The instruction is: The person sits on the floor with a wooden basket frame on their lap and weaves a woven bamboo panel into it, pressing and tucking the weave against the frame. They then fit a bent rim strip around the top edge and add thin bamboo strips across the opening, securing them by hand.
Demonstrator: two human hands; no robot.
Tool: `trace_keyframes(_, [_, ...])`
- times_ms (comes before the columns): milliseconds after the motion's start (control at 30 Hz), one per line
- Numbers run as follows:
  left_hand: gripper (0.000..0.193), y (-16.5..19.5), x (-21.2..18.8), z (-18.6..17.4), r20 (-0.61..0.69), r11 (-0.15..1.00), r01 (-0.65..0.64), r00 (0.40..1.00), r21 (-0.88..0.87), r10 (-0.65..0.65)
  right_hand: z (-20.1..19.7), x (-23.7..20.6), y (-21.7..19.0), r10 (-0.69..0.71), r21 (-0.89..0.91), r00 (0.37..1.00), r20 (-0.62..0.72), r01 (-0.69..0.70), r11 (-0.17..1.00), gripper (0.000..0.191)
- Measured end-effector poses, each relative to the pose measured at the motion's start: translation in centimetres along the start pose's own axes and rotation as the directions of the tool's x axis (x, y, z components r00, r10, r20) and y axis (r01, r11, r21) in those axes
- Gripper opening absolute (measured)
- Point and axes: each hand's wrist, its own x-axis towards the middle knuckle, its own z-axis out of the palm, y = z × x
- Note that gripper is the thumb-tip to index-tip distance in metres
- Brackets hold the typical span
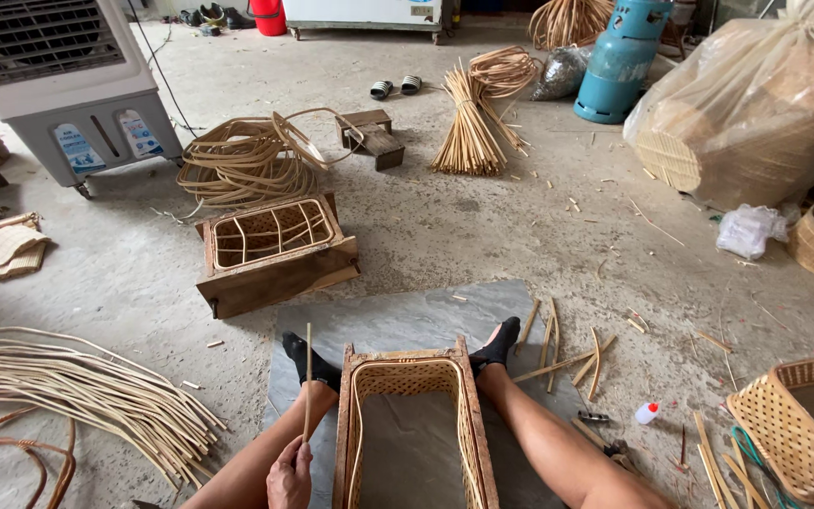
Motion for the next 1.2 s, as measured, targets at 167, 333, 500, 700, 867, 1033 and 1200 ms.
trace_keyframes(167, [0.036, -0.9, -0.1, 0.7, 0.078, 1.0, 0.029, 0.997, 0.005, -0.029, 0.0, 0.6, -0.2, -0.001, 0.011, 1.0, 0.014, 0.001, 1.0, 0.03])
trace_keyframes(333, [0.057, 2.1, 2.9, 1.3, 0.105, 0.955, 0.143, 0.987, -0.26, -0.119, -0.1, 1.2, -0.5, 0.007, 0.005, 1.0, 0.005, -0.007, 1.0, 0.03])
trace_keyframes(500, [0.095, 9.5, 9.1, 3.2, 0.332, 0.496, 0.453, 0.889, -0.741, -0.316, -0.7, 1.5, -0.9, 0.023, -0.003, 1.0, 0.022, -0.023, 1.0, 0.031])
trace_keyframes(700, [0.136, 14.6, 11.8, 3.1, 0.522, 0.285, 0.655, 0.741, -0.7, -0.422, -1.1, 1.3, -0.8, 0.019, 0.005, 1.0, 0.021, -0.02, 1.0, 0.032])
trace_keyframes(867, [0.133, 15.4, 11.4, 3.1, 0.617, 0.218, 0.747, 0.649, -0.628, -0.446, -1.1, 1.2, -0.3, 0.009, 0.015, 1.0, 0.009, -0.01, 1.0, 0.033])
trace_keyframes(1033, [0.128, 15.1, 11.7, 3.7, 0.637, 0.251, 0.785, 0.61, -0.567, -0.471, -1.0, 0.8, 0.0, 0.005, 0.019, 1.0, 0.003, -0.005, 1.0, 0.034])
trace_keyframes(1200, [0.124, 14.6, 11.9, 4.1, 0.662, 0.306, 0.775, 0.632, -0.553, -0.404, -0.5, 0.2, 0.2, 0.001, 0.029, 1.0, -0.007, -0.001, 1.0, 0.034])
